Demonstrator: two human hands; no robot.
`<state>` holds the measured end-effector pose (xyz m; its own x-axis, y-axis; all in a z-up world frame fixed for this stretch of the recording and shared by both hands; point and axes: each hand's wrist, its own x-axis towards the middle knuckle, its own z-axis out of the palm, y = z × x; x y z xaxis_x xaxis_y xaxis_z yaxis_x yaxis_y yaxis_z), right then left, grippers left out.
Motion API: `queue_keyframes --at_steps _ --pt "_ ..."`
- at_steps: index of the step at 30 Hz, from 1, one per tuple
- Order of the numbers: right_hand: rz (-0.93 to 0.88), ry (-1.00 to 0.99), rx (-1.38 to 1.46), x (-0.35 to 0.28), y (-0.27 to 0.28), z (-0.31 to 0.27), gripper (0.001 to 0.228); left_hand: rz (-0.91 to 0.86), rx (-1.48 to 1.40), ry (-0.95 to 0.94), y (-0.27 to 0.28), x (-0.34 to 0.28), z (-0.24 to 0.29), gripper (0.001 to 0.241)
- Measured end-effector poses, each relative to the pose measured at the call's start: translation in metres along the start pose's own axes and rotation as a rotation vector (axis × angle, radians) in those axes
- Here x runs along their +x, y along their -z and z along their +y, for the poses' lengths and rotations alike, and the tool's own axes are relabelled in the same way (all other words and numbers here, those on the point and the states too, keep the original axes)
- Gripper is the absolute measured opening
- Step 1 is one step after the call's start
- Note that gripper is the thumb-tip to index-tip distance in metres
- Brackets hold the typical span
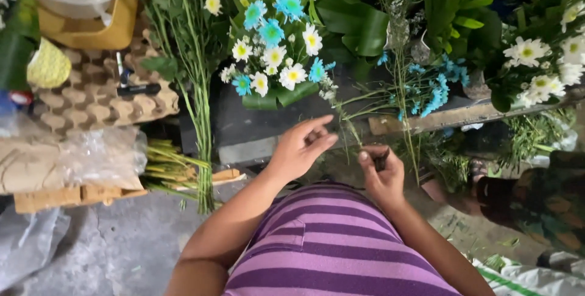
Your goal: The person assembles a floral arrangement by adding stems of white, blue, and green plants to a central cluster, using shears to trim stems to the appropriate length.
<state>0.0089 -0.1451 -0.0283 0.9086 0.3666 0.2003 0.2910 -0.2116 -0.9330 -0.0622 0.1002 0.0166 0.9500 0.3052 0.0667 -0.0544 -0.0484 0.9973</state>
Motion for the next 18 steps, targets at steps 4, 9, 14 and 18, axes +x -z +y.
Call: queue_keyframes --at_steps 4,9,14,18 --pt "-0.106 0.114 0.012 -0.003 0.014 0.008 0.007 0.038 -0.286 0.1 -0.026 0.0 0.013 0.051" --pt "-0.254 0.165 0.013 -0.009 0.033 0.025 0.009 0.094 -0.247 -0.016 -0.034 -0.023 0.02 0.024" --pt "-0.361 0.011 0.156 -0.009 0.041 0.053 0.007 0.036 -0.16 -0.071 -0.024 -0.051 0.036 0.015" --pt "-0.481 -0.094 0.22 0.007 0.04 0.041 0.007 0.068 0.062 -0.124 -0.011 -0.055 0.029 0.016"
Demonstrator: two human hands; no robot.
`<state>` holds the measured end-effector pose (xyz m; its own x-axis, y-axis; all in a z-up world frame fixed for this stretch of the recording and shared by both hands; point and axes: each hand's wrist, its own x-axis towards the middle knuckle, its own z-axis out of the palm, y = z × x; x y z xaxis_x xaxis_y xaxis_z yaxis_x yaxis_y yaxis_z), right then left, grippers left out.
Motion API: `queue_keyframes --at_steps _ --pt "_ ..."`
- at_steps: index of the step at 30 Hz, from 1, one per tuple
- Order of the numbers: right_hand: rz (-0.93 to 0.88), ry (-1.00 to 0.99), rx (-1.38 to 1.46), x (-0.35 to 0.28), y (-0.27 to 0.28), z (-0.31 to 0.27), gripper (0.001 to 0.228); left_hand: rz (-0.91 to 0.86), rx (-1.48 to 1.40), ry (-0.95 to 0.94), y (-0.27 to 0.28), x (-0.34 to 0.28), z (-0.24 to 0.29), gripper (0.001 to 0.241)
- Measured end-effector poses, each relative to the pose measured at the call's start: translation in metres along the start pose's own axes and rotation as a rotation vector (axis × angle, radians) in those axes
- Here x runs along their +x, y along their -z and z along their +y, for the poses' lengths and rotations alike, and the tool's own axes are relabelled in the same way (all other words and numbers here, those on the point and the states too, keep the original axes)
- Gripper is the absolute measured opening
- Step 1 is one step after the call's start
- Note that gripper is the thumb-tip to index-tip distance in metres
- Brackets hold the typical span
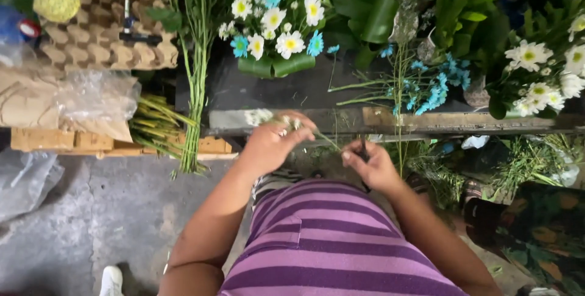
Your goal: The person assembles a floral arrangement by adding stems of white, blue, and green plants to a central cluster, using shears to trim stems to the appropriate length.
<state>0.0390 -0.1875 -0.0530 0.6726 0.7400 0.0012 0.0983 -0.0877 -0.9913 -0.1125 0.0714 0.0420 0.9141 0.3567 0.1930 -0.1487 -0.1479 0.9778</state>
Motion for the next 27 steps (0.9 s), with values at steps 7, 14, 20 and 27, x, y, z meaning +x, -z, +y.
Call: queue_keyframes --at_steps 7,14,20,27 --pt "0.002 0.073 -0.33 0.056 -0.011 -0.03 0.027 0.421 -0.437 0.254 0.007 -0.003 -0.003 0.022" --pt "-0.21 0.426 -0.323 0.08 -0.074 -0.073 0.047 0.487 -0.461 0.319 0.001 0.002 -0.013 0.016" --pt "-0.265 0.533 -0.051 0.073 -0.079 -0.054 0.053 0.564 -0.408 0.182 0.074 0.011 -0.004 0.011" --pt "-0.026 0.354 -0.325 0.099 -0.125 -0.095 0.017 0.163 -0.343 0.16 0.066 0.025 0.008 0.029"
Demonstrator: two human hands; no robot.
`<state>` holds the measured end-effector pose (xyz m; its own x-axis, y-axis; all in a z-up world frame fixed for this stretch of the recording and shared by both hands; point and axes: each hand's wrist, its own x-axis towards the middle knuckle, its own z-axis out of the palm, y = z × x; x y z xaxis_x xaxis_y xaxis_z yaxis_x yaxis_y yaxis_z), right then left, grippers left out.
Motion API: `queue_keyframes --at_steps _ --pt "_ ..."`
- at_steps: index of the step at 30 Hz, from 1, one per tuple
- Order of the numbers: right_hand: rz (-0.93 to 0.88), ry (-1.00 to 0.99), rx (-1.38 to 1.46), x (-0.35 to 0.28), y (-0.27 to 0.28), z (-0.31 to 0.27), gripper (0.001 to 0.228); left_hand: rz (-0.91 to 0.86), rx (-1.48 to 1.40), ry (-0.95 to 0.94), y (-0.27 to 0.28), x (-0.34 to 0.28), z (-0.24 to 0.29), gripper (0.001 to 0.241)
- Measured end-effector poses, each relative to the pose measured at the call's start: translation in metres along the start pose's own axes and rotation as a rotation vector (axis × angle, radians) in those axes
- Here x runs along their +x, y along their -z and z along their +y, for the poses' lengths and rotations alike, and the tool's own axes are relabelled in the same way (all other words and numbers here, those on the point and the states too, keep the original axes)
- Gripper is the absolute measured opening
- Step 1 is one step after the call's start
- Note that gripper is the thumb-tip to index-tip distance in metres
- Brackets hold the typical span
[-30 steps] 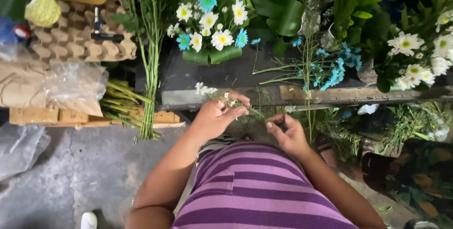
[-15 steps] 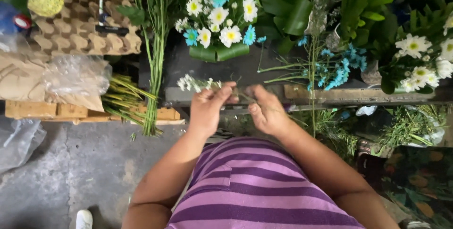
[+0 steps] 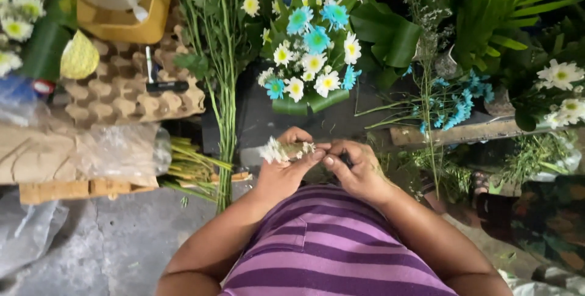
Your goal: The person assembles a floral arrangement by adding stems of white, blue, and green plants to a central cluster, using shears to trim stems to the appropriate length.
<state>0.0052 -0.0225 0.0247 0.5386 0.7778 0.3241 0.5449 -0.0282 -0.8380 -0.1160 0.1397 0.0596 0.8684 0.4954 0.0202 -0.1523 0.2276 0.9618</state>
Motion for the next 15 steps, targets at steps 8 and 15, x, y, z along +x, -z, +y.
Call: queue_keyframes --at_steps 8,15 --pt "0.017 -0.311 -0.027 -0.036 0.001 0.004 0.01 0.239 0.301 -0.135 0.133 0.082 0.051 0.005" --pt "0.118 -0.631 -0.183 -0.087 -0.005 0.039 0.018 -0.129 0.746 -0.368 0.137 0.177 0.045 0.012"
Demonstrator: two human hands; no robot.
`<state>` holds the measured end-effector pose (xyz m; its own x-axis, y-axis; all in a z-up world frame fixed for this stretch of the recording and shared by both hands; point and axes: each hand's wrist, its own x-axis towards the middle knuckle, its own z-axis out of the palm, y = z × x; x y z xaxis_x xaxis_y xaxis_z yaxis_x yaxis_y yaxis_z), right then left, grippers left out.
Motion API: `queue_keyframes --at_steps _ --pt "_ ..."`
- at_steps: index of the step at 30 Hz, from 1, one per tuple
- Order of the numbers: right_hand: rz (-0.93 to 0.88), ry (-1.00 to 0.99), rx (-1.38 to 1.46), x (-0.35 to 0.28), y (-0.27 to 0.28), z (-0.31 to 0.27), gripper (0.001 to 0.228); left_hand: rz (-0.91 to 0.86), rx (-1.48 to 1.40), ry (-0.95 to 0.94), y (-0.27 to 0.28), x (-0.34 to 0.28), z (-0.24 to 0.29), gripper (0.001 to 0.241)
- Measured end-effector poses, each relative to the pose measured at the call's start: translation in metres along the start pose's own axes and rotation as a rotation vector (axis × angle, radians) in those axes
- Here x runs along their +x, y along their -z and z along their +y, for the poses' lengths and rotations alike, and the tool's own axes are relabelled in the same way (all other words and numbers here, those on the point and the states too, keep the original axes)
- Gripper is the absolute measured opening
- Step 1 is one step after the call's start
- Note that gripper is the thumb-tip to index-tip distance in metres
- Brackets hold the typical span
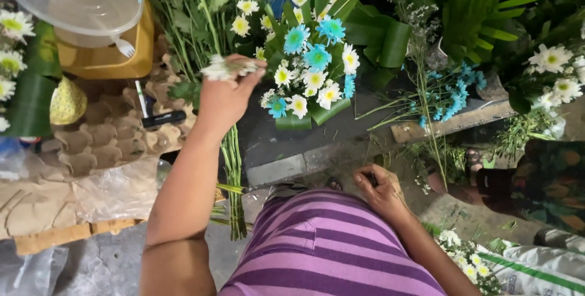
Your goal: The person assembles a floral arrangement by adding stems of white, blue, and green plants to a central cluster, using shears to trim stems to the appropriate length.
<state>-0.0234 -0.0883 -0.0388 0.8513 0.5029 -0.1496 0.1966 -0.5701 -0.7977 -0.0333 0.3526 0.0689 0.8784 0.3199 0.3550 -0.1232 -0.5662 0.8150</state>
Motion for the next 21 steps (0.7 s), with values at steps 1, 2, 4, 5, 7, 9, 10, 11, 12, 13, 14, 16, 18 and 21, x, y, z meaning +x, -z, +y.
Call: queue_keyframes --at_steps 1,2,4,5,7,9,10,11,12,13,14,16,18,21 --pt "0.006 -0.007 0.004 -0.002 -0.002 -0.001 0.018 -0.009 -0.001 -0.002 -0.002 -0.001 0.002 0.012" --pt "0.016 -0.025 -0.015 -0.004 -0.003 -0.002 0.019 -0.065 0.026 0.115 -0.005 -0.001 0.003 0.014" --pt "0.038 -0.052 -0.031 -0.007 -0.005 -0.002 0.021 -0.133 0.054 0.226 -0.016 0.003 -0.013 0.016" --pt "0.032 -0.077 0.0 -0.009 -0.005 -0.002 0.02 -0.171 0.05 0.201 -0.025 0.006 -0.031 0.016" --pt "0.033 -0.109 0.034 -0.013 -0.008 0.003 0.02 -0.218 0.044 0.173 -0.036 0.01 -0.052 0.016" --pt "0.022 -0.127 0.003 -0.015 -0.012 0.011 0.022 -0.245 -0.014 0.239 -0.037 0.01 -0.057 0.011" --pt "0.025 -0.131 0.005 -0.016 -0.014 0.01 0.022 -0.249 -0.015 0.237 -0.037 0.011 -0.058 0.011" --pt "0.017 -0.124 0.015 -0.016 -0.015 0.009 0.021 -0.263 -0.057 0.289 -0.037 0.011 -0.059 0.009" --pt "0.009 -0.117 0.025 -0.016 -0.016 0.008 0.02 -0.276 -0.1 0.341 -0.037 0.011 -0.061 0.009" --pt "0.011 -0.12 0.026 -0.016 -0.016 0.009 0.02 -0.279 -0.1 0.341 -0.037 0.011 -0.062 0.009" --pt "0.004 -0.101 0.033 -0.016 -0.016 0.011 0.02 -0.292 -0.142 0.394 -0.037 0.01 -0.062 0.012" --pt "-0.001 -0.087 0.044 -0.016 -0.016 0.009 0.02 -0.309 -0.183 0.448 -0.036 0.009 -0.064 0.015" --pt "-0.028 -0.064 0.063 -0.015 -0.013 0.002 0.023 -0.335 -0.267 0.553 -0.036 0.009 -0.065 0.024" --pt "-0.013 -0.069 0.094 -0.013 -0.016 0.001 0.023 -0.365 -0.349 0.657 -0.035 0.009 -0.067 0.034"
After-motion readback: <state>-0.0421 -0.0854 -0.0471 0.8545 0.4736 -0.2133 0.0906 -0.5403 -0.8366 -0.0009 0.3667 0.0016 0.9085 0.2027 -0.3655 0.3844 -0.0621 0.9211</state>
